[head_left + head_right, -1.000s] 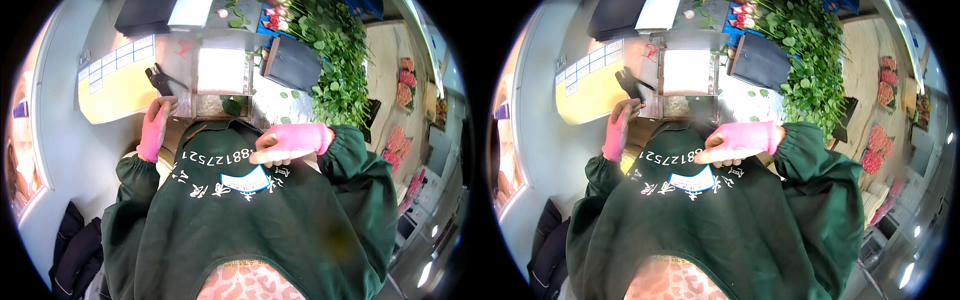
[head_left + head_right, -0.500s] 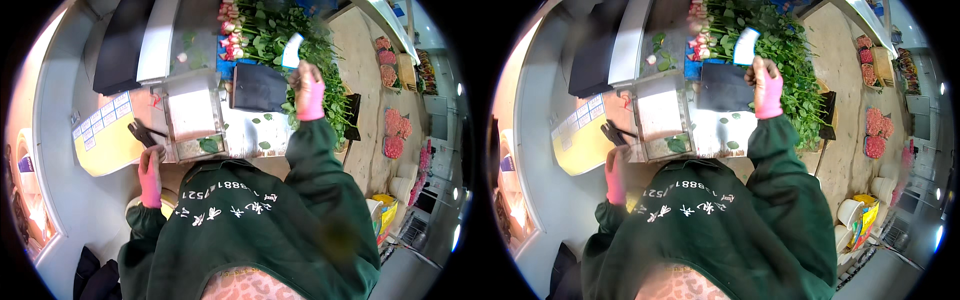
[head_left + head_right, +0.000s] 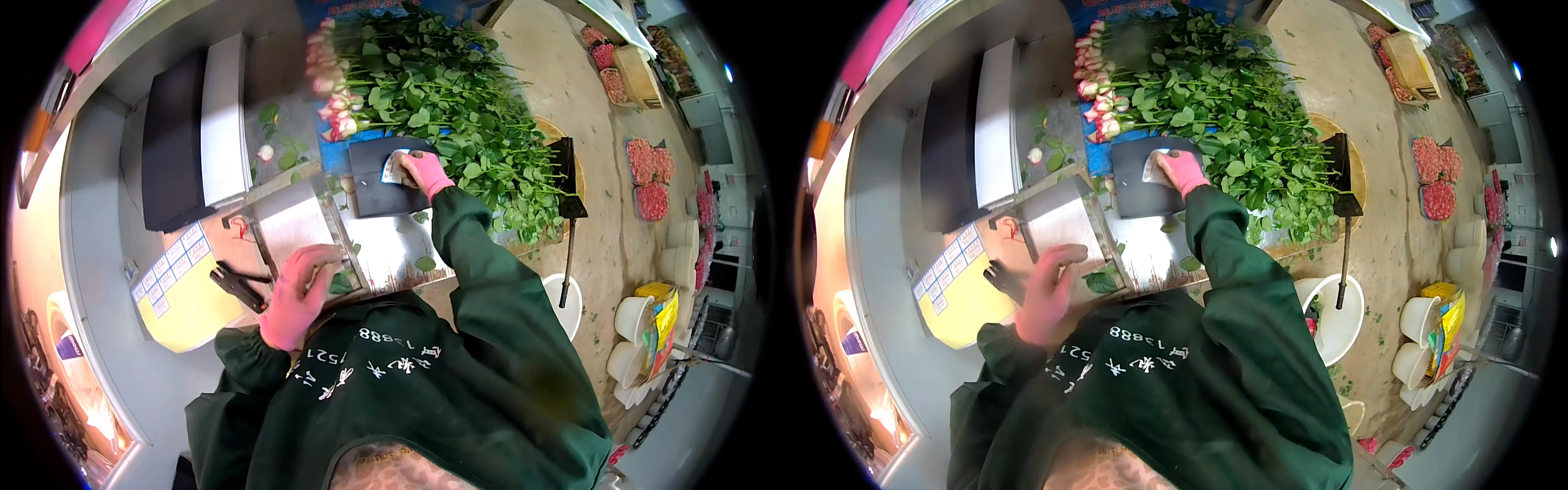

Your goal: The person wraps individual rose stems in black paper, then places them into a clear plastic bag. The person repeats this process for several stems, arranging them on a table and handling the wrapping materials with gloved hands.

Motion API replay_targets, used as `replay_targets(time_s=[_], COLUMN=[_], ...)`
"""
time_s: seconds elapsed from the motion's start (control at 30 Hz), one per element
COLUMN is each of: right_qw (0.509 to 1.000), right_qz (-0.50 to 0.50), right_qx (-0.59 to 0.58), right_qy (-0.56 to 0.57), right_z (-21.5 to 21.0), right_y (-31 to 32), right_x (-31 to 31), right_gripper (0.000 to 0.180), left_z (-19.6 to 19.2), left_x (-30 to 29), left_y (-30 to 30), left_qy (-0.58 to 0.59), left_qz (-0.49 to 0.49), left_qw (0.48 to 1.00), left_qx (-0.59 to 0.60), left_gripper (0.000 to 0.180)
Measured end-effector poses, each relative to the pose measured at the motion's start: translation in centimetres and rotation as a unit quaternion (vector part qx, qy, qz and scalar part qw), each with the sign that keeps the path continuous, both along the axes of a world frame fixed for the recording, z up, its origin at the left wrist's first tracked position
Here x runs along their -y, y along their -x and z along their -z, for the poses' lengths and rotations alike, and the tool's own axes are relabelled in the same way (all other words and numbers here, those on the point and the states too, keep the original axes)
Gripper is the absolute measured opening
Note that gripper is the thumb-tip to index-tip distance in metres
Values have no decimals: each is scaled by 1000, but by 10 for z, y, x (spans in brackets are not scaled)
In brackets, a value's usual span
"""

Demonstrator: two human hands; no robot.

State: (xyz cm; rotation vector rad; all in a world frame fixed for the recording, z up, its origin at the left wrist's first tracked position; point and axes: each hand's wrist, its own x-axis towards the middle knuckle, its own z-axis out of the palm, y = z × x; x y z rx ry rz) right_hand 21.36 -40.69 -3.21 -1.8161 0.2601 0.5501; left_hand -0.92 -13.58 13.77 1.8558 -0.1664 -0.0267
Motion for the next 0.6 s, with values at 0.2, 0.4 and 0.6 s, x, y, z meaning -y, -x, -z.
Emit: replay_targets(time_s=[0.2,0.4,0.6], right_qw=[858,857,977], right_qz=[115,181,152], right_qx=[-273,9,8], right_qy=[-421,-483,-149], right_z=[23,-7,-30], right_y=[-33,-12,129], right_x=[-14,17,295], right_gripper=[40,32,35], left_z=[7,7,43], left_x=[46,133,308], left_y=[-6,-26,-91], left_qy=[4,-9,-161], left_qz=[42,67,71], left_qw=[998,996,982], left_qx=[-46,-50,72], left_gripper=[21,25,56])
